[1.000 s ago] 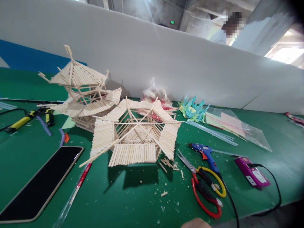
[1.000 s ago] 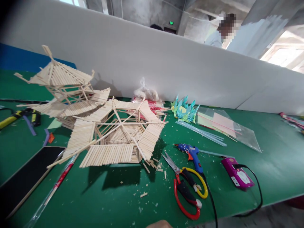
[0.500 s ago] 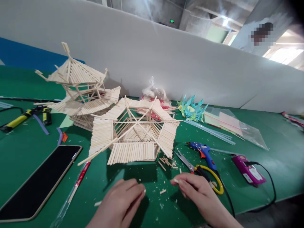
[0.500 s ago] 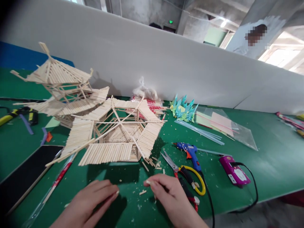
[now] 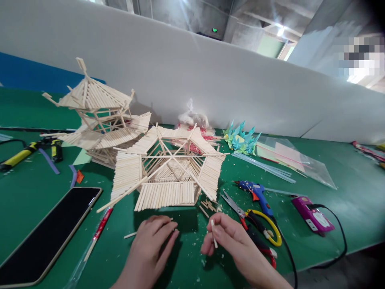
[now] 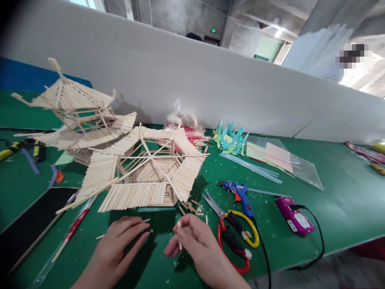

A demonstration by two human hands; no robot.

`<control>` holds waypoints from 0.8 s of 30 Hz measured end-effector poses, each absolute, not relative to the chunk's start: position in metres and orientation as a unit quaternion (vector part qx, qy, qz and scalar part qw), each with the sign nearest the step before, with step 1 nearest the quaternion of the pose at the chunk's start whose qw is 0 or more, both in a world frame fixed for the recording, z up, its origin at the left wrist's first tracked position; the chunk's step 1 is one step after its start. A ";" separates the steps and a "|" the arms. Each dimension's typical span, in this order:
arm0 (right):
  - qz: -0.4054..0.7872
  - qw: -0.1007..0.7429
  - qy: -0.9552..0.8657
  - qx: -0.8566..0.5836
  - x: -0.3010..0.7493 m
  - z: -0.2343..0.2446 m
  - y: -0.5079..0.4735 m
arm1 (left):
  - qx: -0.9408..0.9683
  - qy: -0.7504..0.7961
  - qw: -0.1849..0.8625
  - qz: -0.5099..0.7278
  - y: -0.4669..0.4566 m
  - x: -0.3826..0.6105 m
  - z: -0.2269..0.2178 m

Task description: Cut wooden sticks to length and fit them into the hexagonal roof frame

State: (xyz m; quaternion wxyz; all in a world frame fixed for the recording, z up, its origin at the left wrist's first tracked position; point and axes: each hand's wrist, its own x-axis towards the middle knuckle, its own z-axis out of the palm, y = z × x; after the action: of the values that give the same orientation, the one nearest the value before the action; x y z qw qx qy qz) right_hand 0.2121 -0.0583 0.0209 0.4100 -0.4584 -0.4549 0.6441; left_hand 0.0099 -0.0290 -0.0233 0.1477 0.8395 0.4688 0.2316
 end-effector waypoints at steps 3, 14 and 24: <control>0.615 0.440 -0.475 -0.450 0.206 0.019 -0.061 | 0.704 0.464 0.436 0.314 -0.041 0.028 0.002; 0.621 0.506 -0.462 -0.381 0.199 0.004 -0.066 | 0.278 0.436 0.790 0.329 -0.054 0.062 0.013; 0.350 0.449 -0.518 -0.638 0.264 -0.005 -0.062 | 0.268 0.450 0.786 0.329 -0.050 0.062 0.014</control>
State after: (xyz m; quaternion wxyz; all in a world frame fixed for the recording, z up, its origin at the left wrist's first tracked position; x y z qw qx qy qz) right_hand 0.2643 -0.0621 -0.0050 0.4490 -0.6381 -0.5183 0.3503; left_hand 0.0618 -0.0496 0.0137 0.7858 0.2680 0.4502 0.3285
